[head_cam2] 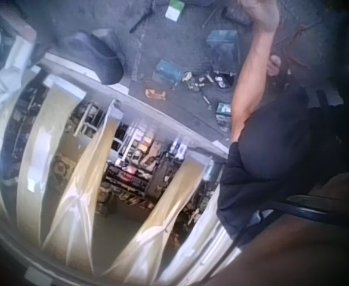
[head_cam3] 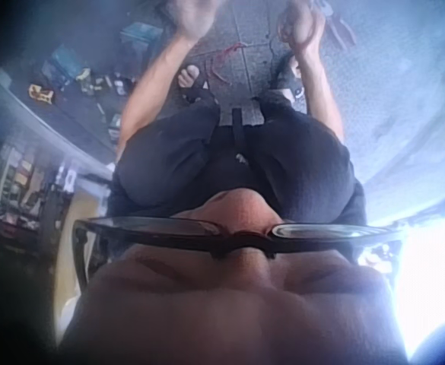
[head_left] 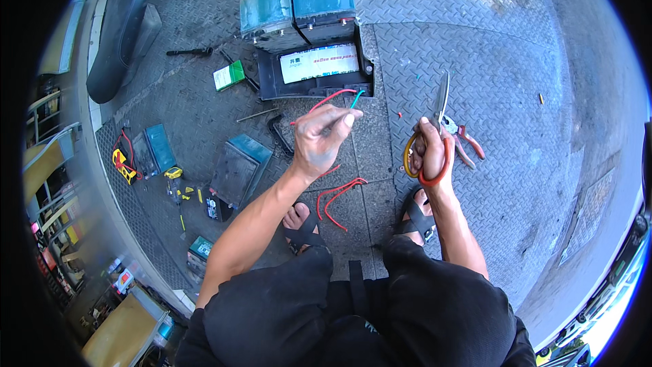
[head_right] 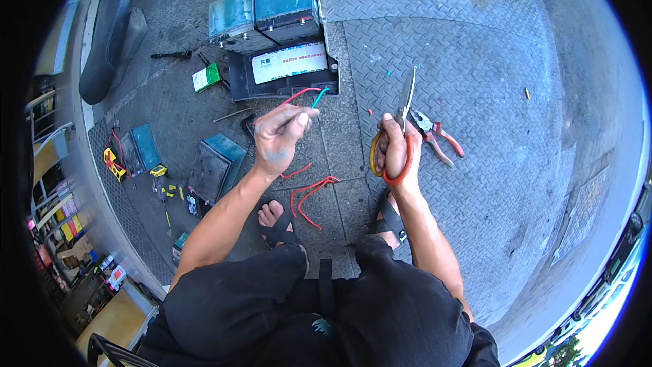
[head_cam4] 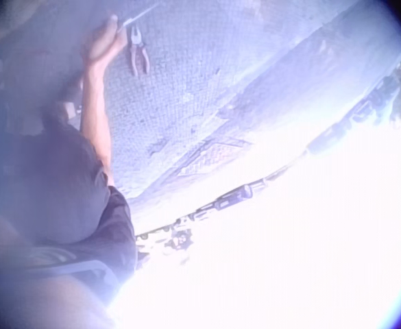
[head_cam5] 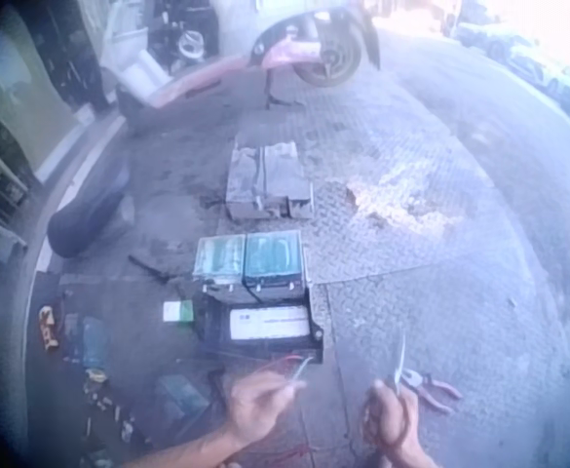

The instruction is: The person retrieves a pair of scissors from a shelf and walks outside to a battery pack on the ground. They use the scissors to cut wires and remove a battery cell from the pack, then strip the insulation from the cut wires.

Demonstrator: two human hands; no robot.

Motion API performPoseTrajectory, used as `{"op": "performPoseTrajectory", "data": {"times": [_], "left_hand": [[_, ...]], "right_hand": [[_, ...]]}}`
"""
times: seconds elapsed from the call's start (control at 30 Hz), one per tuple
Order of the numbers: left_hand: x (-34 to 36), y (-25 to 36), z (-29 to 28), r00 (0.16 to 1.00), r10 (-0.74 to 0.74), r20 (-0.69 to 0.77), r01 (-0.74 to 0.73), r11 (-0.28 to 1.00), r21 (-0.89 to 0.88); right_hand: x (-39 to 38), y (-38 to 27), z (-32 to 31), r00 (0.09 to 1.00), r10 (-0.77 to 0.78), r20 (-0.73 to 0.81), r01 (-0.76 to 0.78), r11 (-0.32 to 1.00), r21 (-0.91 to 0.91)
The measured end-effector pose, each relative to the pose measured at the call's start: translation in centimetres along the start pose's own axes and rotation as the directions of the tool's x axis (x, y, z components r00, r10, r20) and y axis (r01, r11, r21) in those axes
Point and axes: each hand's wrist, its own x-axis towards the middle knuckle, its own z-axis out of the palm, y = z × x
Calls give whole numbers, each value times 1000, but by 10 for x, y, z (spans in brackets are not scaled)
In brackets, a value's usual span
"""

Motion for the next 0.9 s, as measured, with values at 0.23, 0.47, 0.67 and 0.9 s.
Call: {"op": "performPoseTrajectory", "data": {"times": [0.23, 0.47, 0.67, 0.9], "left_hand": [[-66, 8, -3, 975, 71, -211, -27, 979, 202], [-53, -30, -31, 865, -415, -283, 335, 897, -290], [24, -20, -41, 921, -291, -257, 274, 956, -103], [64, 2, -41, 984, -151, -96, 165, 971, 172]], "right_hand": [[-8, -6, -1, 975, -193, 108, 215, 944, -250], [-35, 2, 18, 936, -254, 244, 348, 778, -523], [11, -11, 33, 852, -368, 373, 494, 328, -805], [42, -30, 60, 723, -389, 572, 683, 271, -679]]}}
